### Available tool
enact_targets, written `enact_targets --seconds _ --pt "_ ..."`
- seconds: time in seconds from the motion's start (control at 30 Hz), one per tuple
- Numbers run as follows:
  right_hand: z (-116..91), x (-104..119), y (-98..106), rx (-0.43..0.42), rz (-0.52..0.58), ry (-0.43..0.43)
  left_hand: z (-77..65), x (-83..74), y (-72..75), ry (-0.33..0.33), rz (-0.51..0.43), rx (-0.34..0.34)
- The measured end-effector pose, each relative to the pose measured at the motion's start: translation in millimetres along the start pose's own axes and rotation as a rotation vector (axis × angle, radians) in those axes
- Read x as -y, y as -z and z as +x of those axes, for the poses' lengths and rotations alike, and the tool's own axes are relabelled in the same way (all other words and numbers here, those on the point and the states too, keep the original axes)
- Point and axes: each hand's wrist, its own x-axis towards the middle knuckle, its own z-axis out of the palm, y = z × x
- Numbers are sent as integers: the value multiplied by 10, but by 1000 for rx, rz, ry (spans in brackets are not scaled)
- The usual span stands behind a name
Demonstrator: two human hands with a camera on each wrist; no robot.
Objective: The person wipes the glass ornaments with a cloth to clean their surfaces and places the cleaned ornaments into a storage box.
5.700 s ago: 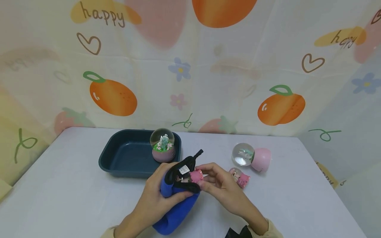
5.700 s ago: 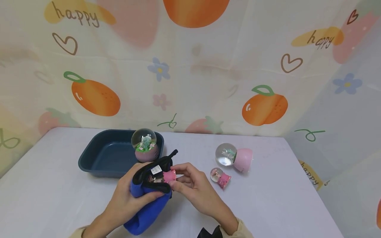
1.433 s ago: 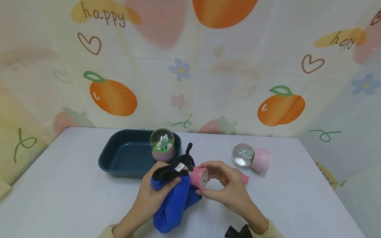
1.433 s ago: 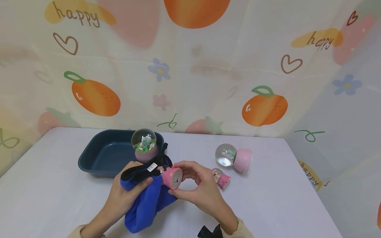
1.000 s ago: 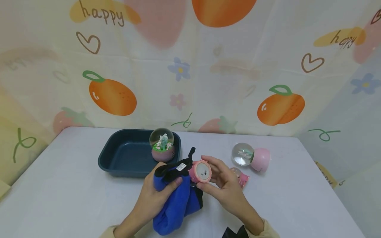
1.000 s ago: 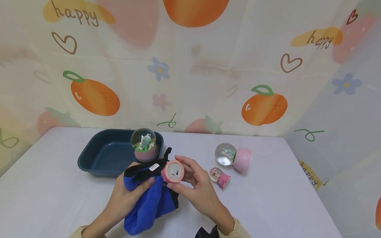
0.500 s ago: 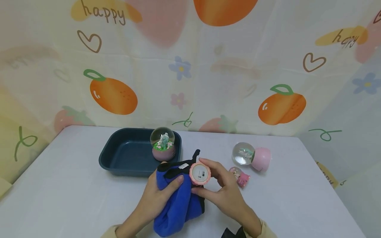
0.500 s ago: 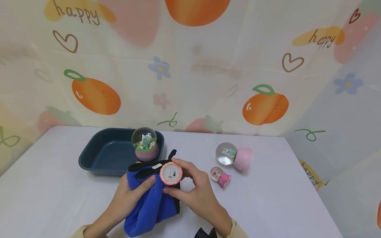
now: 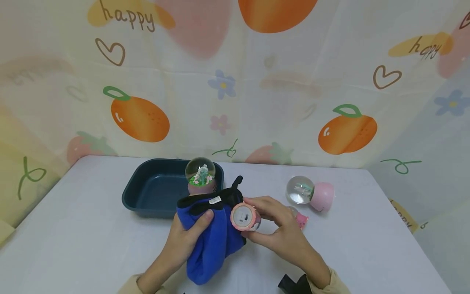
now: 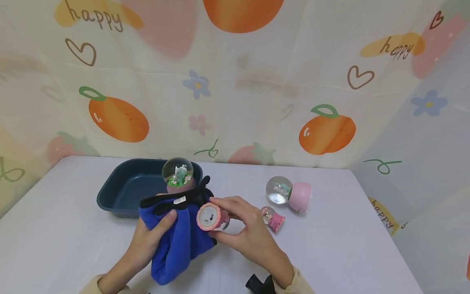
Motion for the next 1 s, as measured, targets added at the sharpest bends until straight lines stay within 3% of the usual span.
enact_targets --seconds 0.2,0.33,0.43,0.67,1.0 --pt "-14 21 5 13 -90 -42 -10 29 -34 -62 63 83" --pt "-19 18 -26 11 -88 38 -22 53 -79 -66 115 154" --pt "-22 17 -48 32 -55 74 -36 61 -108 -81 143 169" --pt "-42 46 -54 87 28 -14 -25 67 -125 -253 229 -2" --pt "-33 17 -11 108 52 34 4 75 -119 -220 214 -95"
